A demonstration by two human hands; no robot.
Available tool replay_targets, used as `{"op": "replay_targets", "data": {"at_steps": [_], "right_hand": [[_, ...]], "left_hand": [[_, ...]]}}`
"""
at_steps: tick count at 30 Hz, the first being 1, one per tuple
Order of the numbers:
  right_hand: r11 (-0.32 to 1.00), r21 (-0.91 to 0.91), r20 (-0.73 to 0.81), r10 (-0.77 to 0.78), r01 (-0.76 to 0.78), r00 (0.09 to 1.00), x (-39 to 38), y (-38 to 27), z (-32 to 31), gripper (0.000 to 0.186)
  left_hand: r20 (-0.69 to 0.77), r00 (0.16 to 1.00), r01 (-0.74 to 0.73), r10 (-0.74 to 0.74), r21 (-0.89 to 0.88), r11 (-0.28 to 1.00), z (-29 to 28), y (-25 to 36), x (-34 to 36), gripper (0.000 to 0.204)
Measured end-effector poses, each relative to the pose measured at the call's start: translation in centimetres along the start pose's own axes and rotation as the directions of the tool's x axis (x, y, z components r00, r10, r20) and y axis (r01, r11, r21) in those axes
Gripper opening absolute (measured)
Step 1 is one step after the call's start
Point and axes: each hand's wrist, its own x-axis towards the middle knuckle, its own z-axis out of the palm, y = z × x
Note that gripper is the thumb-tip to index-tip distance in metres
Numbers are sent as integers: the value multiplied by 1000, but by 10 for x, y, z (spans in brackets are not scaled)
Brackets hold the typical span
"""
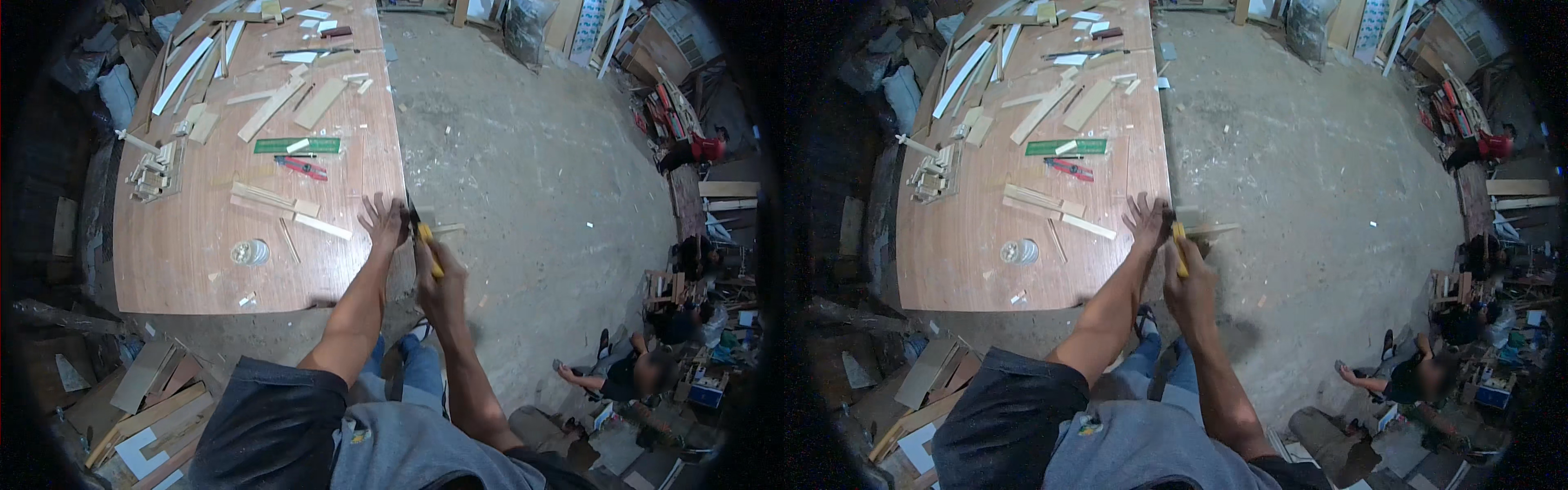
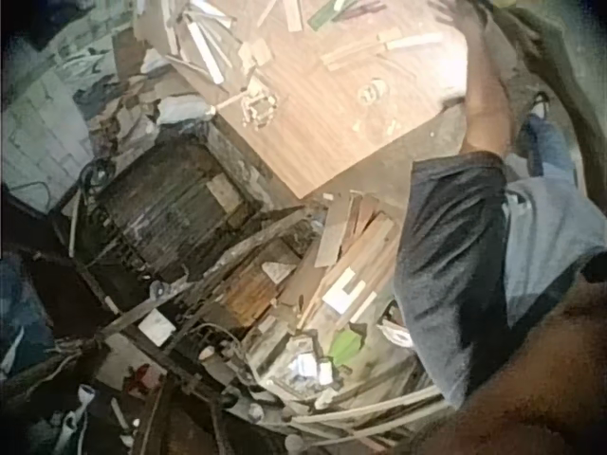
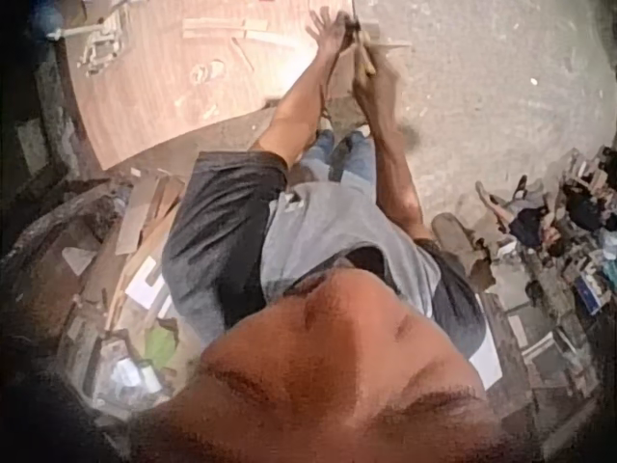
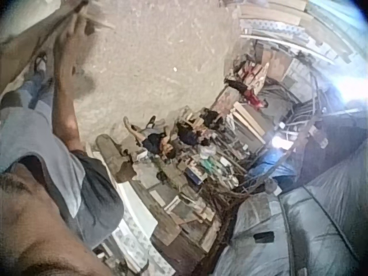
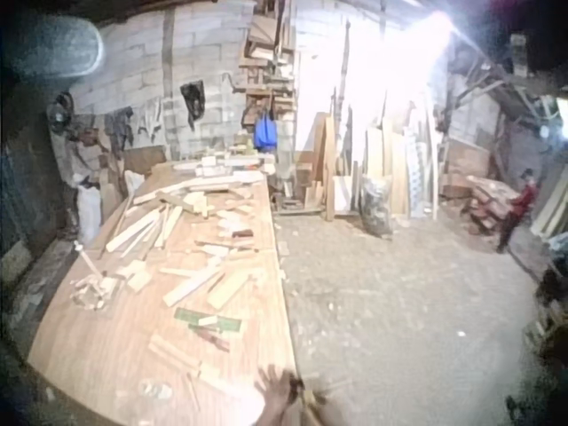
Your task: The person arranges wooden blocks on a workbench, cuts a piece of wood using a hand saw, and fits the wooden blocks together by hand.
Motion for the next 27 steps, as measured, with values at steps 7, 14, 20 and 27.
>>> {"op": "replay_targets", "data": {"at_steps": [7,14,20,27], "right_hand": [[999,-46,60,17,-14,998,1,-13,-1,28],[993,-88,117,88,-78,989,5,-17,-5,30],[986,-53,61,163,-160,985,23,8,3,29],[995,-65,-3,77,-77,997,9,0,-1,34]], "left_hand": [[95,995,41,-39,-11,999,-22,-5,28,52],[249,961,111,-118,40,993,-35,8,16,53],[255,966,58,-48,-29,998,-37,35,10,51],[170,985,12,-8,-22,1000,-27,32,9,54]]}}
